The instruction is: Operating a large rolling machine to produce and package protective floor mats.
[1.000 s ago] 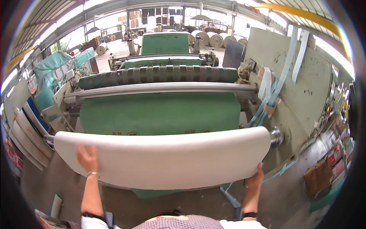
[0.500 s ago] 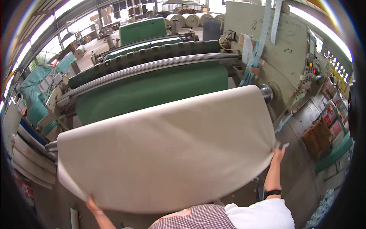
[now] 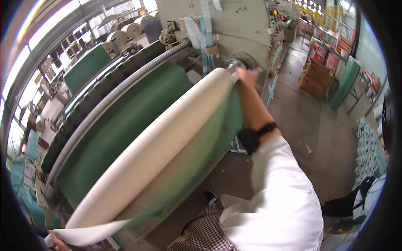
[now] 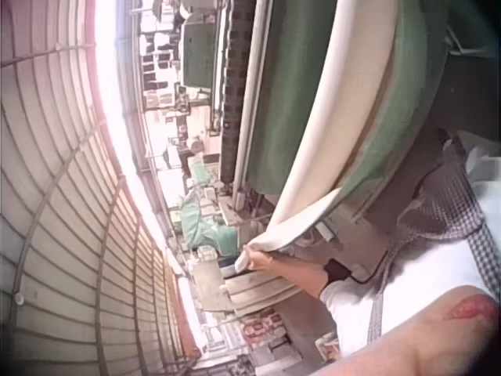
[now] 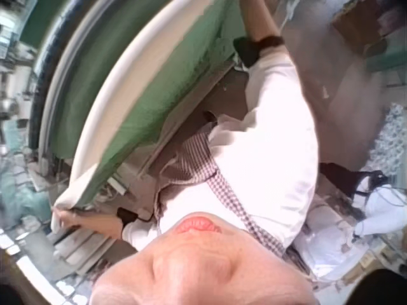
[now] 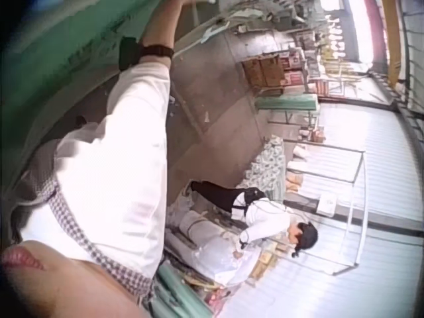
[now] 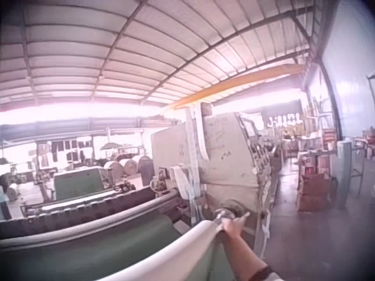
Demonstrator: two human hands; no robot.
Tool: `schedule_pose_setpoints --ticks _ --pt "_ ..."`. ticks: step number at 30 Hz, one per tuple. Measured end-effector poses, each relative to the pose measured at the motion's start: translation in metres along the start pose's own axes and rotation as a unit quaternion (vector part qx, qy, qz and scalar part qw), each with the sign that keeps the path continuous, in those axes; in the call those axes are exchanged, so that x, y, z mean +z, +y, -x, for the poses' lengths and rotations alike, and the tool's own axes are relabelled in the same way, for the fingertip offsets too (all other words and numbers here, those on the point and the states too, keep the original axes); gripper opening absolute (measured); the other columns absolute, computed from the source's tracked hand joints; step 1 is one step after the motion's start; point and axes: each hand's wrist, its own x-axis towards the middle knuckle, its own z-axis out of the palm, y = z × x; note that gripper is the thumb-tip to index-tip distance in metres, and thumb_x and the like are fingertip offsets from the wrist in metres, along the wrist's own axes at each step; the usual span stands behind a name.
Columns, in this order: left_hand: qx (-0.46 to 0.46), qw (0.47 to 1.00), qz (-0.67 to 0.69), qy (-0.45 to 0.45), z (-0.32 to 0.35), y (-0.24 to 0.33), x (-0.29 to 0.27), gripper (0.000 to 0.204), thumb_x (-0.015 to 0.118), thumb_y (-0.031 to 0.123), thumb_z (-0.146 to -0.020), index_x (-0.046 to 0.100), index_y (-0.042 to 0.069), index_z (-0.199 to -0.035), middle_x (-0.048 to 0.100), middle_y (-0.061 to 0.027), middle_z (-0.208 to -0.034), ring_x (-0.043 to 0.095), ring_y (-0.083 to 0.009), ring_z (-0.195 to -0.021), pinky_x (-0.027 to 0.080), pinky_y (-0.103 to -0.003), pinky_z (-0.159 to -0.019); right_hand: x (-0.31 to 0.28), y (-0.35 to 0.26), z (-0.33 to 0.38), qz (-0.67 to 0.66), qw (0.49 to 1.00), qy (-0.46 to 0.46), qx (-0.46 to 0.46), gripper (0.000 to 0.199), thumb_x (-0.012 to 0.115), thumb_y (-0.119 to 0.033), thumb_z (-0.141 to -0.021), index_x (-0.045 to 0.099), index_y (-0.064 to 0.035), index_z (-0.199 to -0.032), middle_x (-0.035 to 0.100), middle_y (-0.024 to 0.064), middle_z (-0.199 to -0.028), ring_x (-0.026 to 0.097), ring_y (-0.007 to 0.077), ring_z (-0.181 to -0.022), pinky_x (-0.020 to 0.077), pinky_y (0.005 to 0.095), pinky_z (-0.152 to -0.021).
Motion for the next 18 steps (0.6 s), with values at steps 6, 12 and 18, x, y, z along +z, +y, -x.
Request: schedule_pose_setpoints --ticks 6,12,18 --pt "0.004 0.991 -0.130 -0.040 -0.084 0.030 0.070 0.034 0.064 0.018 -0.089 0.061 -0.003 -0.115 0.064 -0.0087 -0.096 0.060 -0.0173 -0.079 0.049 -0.030 -0.068 0.169 -0.082 0.045 0.030 0.995 -0.090 0.022 0.099 0.061 -0.004 -0.082 -0.006 -0.0102 -0.154 0.022 0.0289 -0.151 0.039 0.0412 -0.135 0.0319 0.0450 -0.113" --pt "-0.056 0.972 -0.207 -0.098 -0.102 -0.011 0.135 0.032 0.064 0.020 -0.090 0.062 -0.002 -0.114 0.064 -0.0071 -0.094 0.059 -0.0150 -0.076 0.048 -0.029 -0.065 0.183 -0.066 0.039 0.064 0.990 -0.104 0.066 0.101 0.060 0.001 -0.084 -0.009 -0.0240 -0.154 0.021 0.0273 -0.151 0.048 0.0414 -0.126 0.0430 0.0458 -0.105" --pt "-0.081 0.953 -0.253 -0.144 -0.116 -0.049 0.173 0.030 0.064 0.021 -0.091 0.063 -0.001 -0.112 0.064 -0.0055 -0.091 0.058 -0.0126 -0.074 0.047 -0.027 -0.063 0.198 -0.029 0.027 0.113 0.986 -0.117 0.048 0.100 0.061 -0.002 -0.083 -0.006 -0.0216 -0.155 0.023 0.0293 -0.148 0.050 0.0417 -0.123 0.0441 0.0457 -0.103"
